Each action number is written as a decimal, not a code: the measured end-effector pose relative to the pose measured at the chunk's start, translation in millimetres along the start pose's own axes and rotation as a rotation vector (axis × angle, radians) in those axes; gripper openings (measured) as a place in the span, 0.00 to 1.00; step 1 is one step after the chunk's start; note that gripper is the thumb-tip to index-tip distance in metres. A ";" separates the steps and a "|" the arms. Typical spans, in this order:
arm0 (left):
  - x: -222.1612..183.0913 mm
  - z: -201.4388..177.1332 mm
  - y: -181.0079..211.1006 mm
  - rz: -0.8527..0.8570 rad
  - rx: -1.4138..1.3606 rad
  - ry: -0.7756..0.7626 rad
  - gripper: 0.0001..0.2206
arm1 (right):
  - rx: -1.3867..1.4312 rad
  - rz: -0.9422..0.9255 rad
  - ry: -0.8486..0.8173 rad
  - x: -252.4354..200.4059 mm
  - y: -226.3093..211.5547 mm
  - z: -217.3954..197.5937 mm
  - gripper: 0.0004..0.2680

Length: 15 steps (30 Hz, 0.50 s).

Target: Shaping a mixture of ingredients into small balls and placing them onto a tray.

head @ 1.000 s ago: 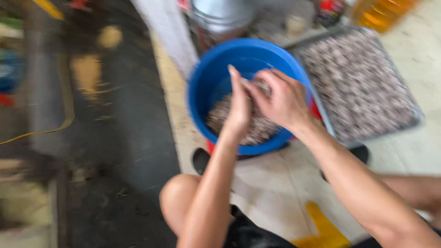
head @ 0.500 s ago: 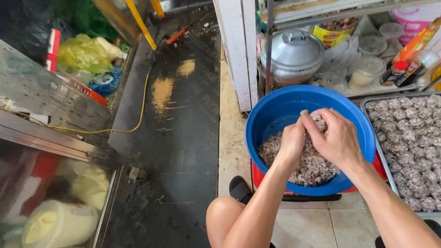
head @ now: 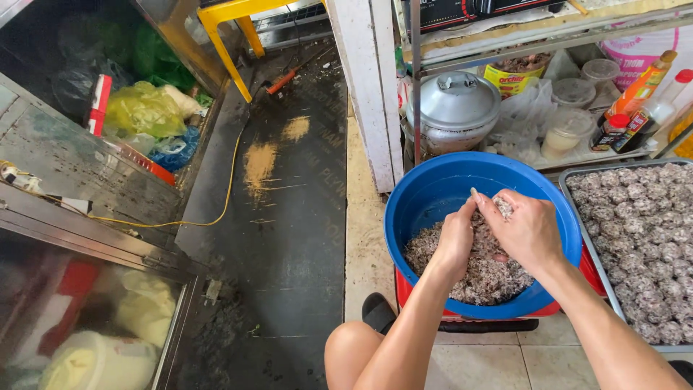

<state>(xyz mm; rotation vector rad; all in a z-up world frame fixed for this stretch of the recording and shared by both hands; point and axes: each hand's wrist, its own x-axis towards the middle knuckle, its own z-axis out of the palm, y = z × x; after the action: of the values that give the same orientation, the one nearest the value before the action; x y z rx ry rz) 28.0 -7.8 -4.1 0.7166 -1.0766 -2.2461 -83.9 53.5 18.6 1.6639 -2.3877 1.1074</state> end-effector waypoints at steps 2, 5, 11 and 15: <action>-5.6 3.0 7.2 -0.003 -0.011 0.001 0.24 | 0.036 0.048 -0.025 0.0 -10.6 -8.8 0.18; 1.7 -3.7 0.5 0.004 -0.008 0.026 0.23 | 0.194 0.110 -0.067 1.0 -20.3 -13.9 0.15; 5.3 -6.4 -2.4 0.104 0.058 0.155 0.13 | 0.522 0.120 0.008 1.3 7.3 -2.9 0.14; 1.4 -4.4 5.2 0.140 0.019 0.211 0.11 | 1.350 0.592 0.008 2.2 96.7 35.8 0.24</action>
<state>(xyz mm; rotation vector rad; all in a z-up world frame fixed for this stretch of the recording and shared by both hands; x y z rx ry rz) 31.1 -13.8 -2.6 0.8388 -1.0133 -1.9949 -152.2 48.7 -58.6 0.8577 -2.1591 3.2439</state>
